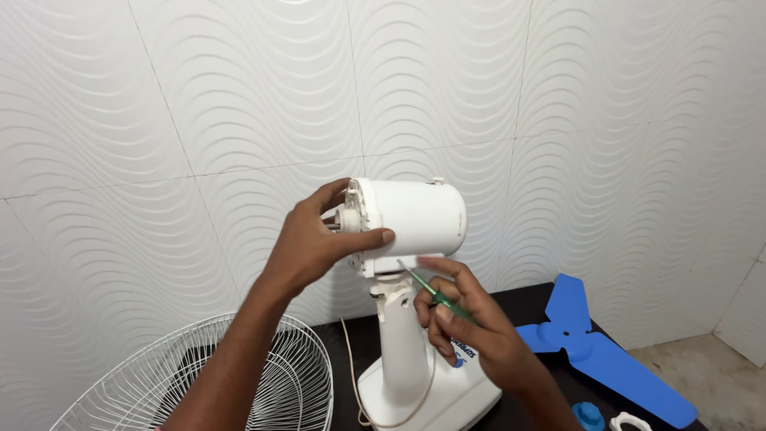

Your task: The person assembles a white table fan by attaching the front grille, motor housing, and rear grille to the fan stand. They use a screwdriver to secure the components and align the parts. The fan blades and other parts are visible on the table.

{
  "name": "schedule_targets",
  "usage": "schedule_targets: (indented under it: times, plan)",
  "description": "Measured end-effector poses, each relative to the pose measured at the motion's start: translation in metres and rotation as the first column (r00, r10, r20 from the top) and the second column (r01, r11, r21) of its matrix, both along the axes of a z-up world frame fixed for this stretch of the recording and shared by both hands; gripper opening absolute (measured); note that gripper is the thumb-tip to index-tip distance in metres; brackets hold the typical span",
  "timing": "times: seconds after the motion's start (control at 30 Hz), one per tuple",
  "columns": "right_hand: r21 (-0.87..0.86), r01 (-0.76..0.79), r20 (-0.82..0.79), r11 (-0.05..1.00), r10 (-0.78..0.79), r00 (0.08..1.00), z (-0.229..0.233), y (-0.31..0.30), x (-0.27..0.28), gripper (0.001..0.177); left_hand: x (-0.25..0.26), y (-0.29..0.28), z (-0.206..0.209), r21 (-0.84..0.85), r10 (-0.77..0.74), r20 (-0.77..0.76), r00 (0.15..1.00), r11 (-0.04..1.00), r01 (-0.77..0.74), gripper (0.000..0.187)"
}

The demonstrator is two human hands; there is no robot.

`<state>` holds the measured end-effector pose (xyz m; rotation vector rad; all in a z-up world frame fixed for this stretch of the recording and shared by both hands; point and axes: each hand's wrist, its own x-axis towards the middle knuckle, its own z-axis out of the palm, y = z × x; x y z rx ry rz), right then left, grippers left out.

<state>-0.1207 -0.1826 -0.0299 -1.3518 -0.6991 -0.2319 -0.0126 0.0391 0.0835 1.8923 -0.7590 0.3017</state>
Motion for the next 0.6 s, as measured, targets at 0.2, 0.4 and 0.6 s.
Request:
schedule_targets:
  times: [0.2,0.4,0.6]
  plan:
    - [0.027,0.259,0.048,0.966,-0.26,0.964,-0.001,0.015,0.016,0.025,0.012,0.004,-0.009,-0.09,-0.091,-0.103,0.99,0.993,0.082,0.109]
    - [0.013,0.348,-0.024,0.937,-0.348,0.937,0.013,0.028,0.019,0.027,0.022,0.004,-0.033,-0.257,-0.128,-0.183,0.975,0.963,0.078,0.097]
    - [0.057,0.4,0.029,0.915,-0.402,0.915,0.018,0.024,0.014,0.028,0.027,-0.011,-0.075,-0.492,-0.303,-0.225,0.926,0.855,0.161,0.08]
